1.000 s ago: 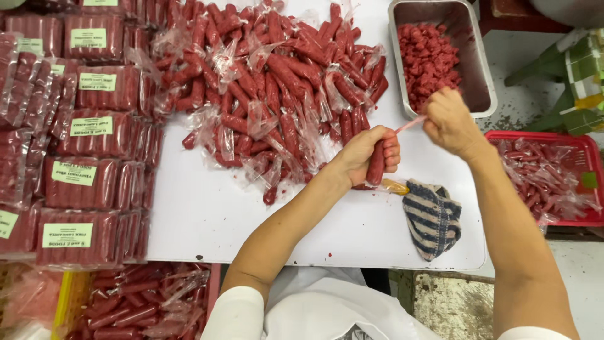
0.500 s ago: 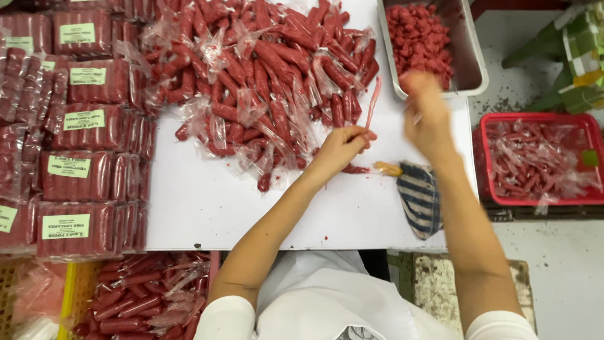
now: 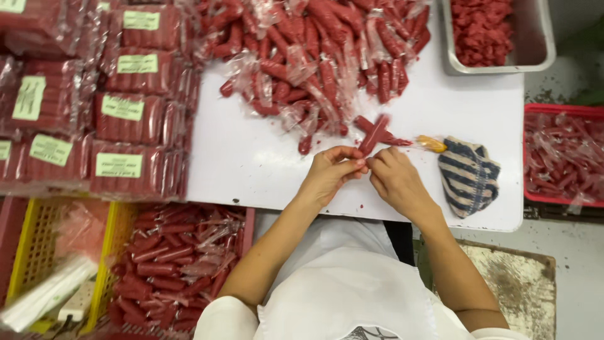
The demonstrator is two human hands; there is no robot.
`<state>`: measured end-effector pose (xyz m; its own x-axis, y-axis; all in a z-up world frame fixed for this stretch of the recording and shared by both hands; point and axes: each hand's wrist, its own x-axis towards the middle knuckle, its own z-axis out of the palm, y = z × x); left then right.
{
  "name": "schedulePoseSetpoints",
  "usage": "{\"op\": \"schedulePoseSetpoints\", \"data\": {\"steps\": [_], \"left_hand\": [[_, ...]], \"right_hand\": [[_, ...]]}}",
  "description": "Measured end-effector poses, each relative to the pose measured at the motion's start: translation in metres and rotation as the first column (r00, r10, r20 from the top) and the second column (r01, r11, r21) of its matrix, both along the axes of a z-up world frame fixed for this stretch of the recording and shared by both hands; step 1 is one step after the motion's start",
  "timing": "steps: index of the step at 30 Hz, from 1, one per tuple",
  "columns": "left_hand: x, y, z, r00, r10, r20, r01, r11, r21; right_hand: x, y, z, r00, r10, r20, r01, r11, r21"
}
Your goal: The person repeatedly picks up individual sausages from a pile on a white table, places them into clear plastic bags, and ties the bags closed. The person then places the tied bags into a red basket below the table. The workspace includes stacks of pre-packaged sausages and a tray of ground meat.
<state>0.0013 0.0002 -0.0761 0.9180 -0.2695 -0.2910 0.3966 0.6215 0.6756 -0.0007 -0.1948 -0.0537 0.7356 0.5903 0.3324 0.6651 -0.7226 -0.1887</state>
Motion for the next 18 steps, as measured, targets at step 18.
{"op": "schedulePoseSetpoints", "data": {"steps": [18], "left_hand": [[0.022,-0.018,-0.008,0.382,-0.457,0.803,-0.692,0.435,0.576]], "right_hand": [[0.0,-0.008,-0.03,0.852,0.172,-0.494,0.327,0.561,0.76]]}}
